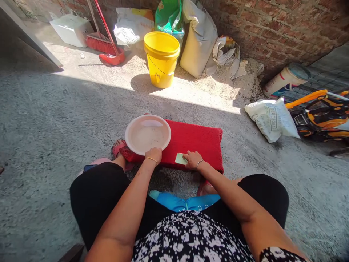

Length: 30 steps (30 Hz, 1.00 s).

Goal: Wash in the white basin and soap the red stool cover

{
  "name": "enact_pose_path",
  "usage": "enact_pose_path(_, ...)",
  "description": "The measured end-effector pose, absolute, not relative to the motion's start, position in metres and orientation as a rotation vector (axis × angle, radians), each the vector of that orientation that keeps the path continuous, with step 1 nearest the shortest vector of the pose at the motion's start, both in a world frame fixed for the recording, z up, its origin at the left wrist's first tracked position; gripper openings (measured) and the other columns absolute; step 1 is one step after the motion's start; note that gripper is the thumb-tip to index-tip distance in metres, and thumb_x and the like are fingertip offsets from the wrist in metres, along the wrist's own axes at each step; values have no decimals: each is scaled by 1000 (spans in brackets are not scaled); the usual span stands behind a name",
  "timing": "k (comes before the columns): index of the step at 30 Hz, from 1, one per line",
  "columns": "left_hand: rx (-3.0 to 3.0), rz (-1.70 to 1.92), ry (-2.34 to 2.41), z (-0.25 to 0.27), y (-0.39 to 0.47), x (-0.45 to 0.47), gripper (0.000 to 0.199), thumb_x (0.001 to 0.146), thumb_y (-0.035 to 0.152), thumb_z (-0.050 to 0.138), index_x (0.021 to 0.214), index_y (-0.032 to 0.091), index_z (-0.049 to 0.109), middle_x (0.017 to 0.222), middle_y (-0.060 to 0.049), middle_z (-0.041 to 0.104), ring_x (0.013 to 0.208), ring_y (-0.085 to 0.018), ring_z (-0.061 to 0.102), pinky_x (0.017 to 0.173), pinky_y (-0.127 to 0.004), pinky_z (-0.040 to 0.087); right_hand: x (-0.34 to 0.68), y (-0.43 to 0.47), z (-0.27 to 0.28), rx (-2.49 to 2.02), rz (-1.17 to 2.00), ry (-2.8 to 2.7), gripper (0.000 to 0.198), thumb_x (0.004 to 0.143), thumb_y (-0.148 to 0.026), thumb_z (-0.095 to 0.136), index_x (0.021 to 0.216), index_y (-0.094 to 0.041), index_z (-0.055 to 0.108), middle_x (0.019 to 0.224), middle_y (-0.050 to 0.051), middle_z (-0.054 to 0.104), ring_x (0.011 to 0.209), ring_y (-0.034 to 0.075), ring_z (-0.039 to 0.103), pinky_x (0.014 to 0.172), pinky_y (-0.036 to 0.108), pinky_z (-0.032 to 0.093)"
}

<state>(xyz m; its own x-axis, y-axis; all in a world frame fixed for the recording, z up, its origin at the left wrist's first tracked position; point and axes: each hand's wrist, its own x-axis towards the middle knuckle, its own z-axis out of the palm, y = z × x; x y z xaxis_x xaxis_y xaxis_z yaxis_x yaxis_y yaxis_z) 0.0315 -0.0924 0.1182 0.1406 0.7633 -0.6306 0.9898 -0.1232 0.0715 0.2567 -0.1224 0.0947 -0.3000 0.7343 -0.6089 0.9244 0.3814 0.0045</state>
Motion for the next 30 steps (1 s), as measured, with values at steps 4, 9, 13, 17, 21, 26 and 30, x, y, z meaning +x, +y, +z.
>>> enact_pose_path(4,1950,-625,1668,119,-91,32,42,92,21,33,126,19,57,124,-17,61,115,-26,58,92,-39,50,165,-122,72,1254,-508,2379,45,82,-42,56,124,-27,57,119,11,58,105,25,58,90,39,37)
enact_pose_path(9,1950,-628,1657,117,-89,35,42,92,20,32,126,19,57,123,-17,61,117,-26,58,93,-39,50,190,-131,58,1300,-506,2315,49,82,-39,58,129,-27,52,123,11,55,107,25,56,90,38,36)
enact_pose_path(13,1949,-612,1654,116,-89,38,46,92,18,29,128,20,56,124,-17,61,118,-26,57,93,-40,50,308,-152,66,1453,-443,2073,54,79,-32,60,132,-27,51,126,12,54,111,27,55,93,39,34)
enact_pose_path(17,1949,-599,1654,114,-90,39,47,92,17,28,130,19,56,126,-18,60,120,-27,56,94,-41,49,421,-171,82,1616,-371,1696,54,78,-27,59,131,-26,54,122,15,57,105,30,59,86,41,39)
enact_pose_path(21,1936,-583,1654,114,-90,38,47,92,16,28,130,19,56,127,-18,60,120,-27,56,94,-41,48,441,-162,99,1622,-325,1574,40,81,-29,57,119,-22,64,115,17,60,105,32,59,85,43,40)
enact_pose_path(26,1914,-574,1654,114,-89,37,46,93,17,29,130,18,56,126,-18,60,121,-27,55,95,-41,48,325,-126,107,1501,-392,1924,45,79,-39,58,123,-25,61,116,14,59,103,27,60,86,39,40)
enact_pose_path(30,1916,-554,1657,116,-88,39,45,94,19,28,129,18,56,125,-18,60,120,-28,56,94,-42,48,211,-104,90,1339,-476,2225,44,81,-42,56,122,-26,60,118,12,58,106,27,58,88,39,39)
